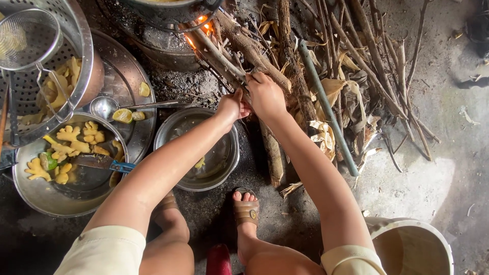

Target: The person stirs yellow food items in a pot over a wood fire using chopsticks, then adds more pieces from a colander. They adjust the firewood and later use a knife to cut yellow pieces over a bowl.

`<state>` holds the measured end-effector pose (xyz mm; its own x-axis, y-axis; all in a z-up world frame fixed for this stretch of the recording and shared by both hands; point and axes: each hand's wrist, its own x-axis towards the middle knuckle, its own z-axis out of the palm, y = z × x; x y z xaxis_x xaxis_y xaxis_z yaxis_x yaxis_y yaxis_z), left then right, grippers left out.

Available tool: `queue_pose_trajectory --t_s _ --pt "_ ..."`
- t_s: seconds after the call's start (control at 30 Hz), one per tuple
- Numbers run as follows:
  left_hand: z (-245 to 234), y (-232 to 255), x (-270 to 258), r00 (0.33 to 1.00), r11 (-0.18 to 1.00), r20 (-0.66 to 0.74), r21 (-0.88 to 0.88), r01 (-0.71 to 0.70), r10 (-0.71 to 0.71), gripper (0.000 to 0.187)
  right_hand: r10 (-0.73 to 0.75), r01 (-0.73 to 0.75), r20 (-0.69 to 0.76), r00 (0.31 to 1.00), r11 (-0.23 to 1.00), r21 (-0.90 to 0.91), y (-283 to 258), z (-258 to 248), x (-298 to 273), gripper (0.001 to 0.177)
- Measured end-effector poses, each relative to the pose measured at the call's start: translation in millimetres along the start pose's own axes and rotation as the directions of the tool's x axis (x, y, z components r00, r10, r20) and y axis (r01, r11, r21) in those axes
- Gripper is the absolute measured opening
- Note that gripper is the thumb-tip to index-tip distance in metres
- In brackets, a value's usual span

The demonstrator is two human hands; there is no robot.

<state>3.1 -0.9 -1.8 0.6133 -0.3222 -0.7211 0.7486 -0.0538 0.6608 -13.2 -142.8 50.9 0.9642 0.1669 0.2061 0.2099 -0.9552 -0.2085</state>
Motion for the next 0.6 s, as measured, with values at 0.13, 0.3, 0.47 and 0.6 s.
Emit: queue_pose_trajectory --t_s 0.13,0.3,0.47,0.6 --pt "2 9 -13 1.000 1.000 0.002 0.002 -0.004 0.004 0.063 -0.012 0.011 -0.017 1.000 0.999 -0.047 5 12 -1 0.028" --pt "1 13 -15 1.000 1.000 0.012 0.018 0.004 -0.004 0.059 0.053 -0.067 -0.134 0.990 0.992 -0.108 18 -21 -14 0.023" --pt "1 18 -19 1.000 1.000 -0.005 0.027 0.014 -0.014 0.056 0.389 -0.388 -0.027 0.921 0.921 0.025 28 -59 -20 0.054" --pt "2 19 -19 0.999 0.997 0.025 0.068 0.022 -0.024 0.058 0.421 -0.475 0.276 0.864 0.863 0.172 42 -43 -22 0.062"
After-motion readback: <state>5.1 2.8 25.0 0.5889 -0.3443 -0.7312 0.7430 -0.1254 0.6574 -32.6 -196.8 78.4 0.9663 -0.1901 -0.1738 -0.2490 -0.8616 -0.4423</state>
